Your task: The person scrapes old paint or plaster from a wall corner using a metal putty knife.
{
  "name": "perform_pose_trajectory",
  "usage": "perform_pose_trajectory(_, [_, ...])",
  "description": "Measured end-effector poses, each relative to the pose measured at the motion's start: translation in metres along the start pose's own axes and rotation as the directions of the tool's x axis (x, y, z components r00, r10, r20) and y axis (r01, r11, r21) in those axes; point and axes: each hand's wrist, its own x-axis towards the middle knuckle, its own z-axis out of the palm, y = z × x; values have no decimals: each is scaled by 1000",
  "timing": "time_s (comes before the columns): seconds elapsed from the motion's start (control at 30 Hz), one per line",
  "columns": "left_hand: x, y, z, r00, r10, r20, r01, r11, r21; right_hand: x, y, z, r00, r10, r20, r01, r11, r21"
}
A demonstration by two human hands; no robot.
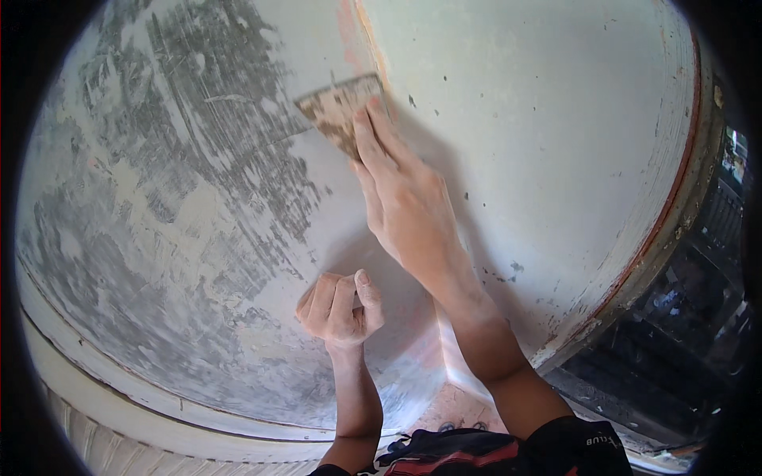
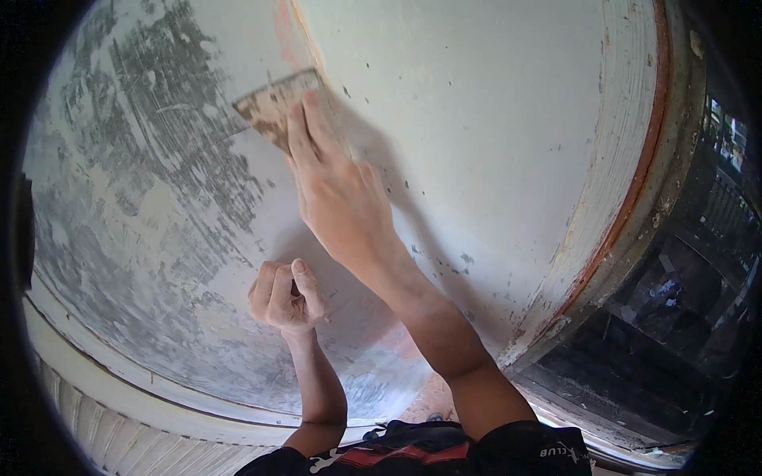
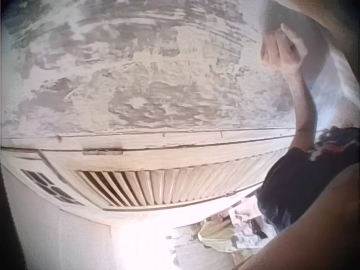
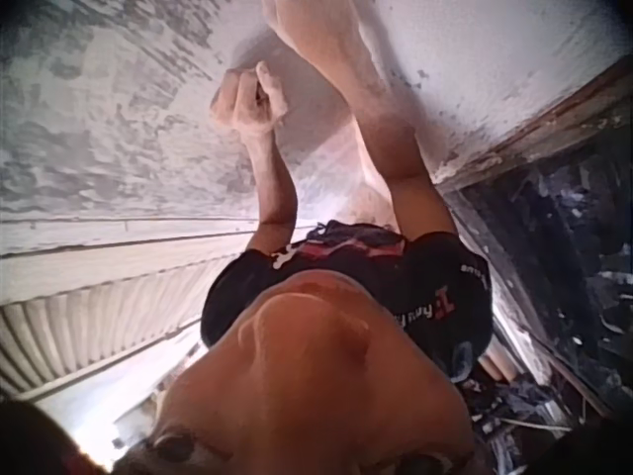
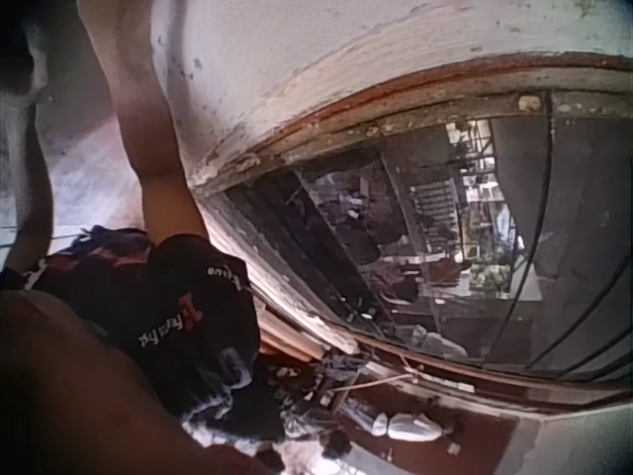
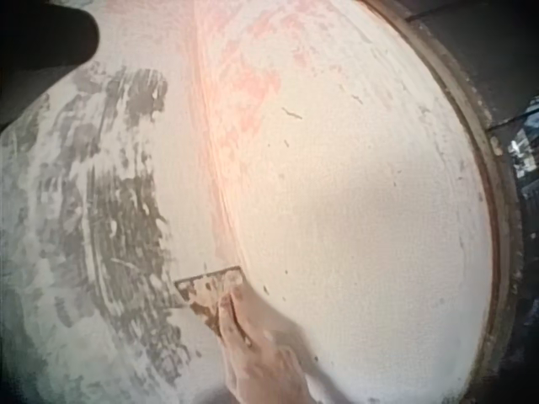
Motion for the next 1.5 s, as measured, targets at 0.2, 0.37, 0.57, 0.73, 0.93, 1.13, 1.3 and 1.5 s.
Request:
perform_pose_trajectory(0.2, [-3,-3,-4,1000,-13,4,13,1000,-17,-10,-2,-1,1000,-6,12,7,999,-49])
perform_pose_trajectory(0.37, [-1,3,-2,999,-37,25,38,999,-28,13,-1,-3,999,-29,-31,28,999,-47])
perform_pose_trajectory(0.57, [-1,2,-6,998,-68,8,68,998,-16,-5,-4,-3,1000,-25,-8,24,997,-70])
perform_pose_trajectory(0.73, [4,5,-5,996,-86,20,87,996,-32,26,-1,-7,999,-43,-22,43,998,-44])
perform_pose_trajectory(0.93, [5,1,-5,999,-32,4,32,998,-58,-9,2,-6,998,44,45,-43,999,-16])
perform_pose_trajectory(1.13, [7,5,-8,998,-64,19,65,996,-58,-3,-1,-4,1000,7,8,-6,997,-71])
perform_pose_trajectory(1.3, [7,5,-5,998,-63,12,64,995,-75,1,6,-1,1000,-19,8,19,996,-89])
perform_pose_trajectory(1.5, [8,5,-7,997,-68,23,69,996,-51,-13,15,4,993,-107,-48,104,992,-68])
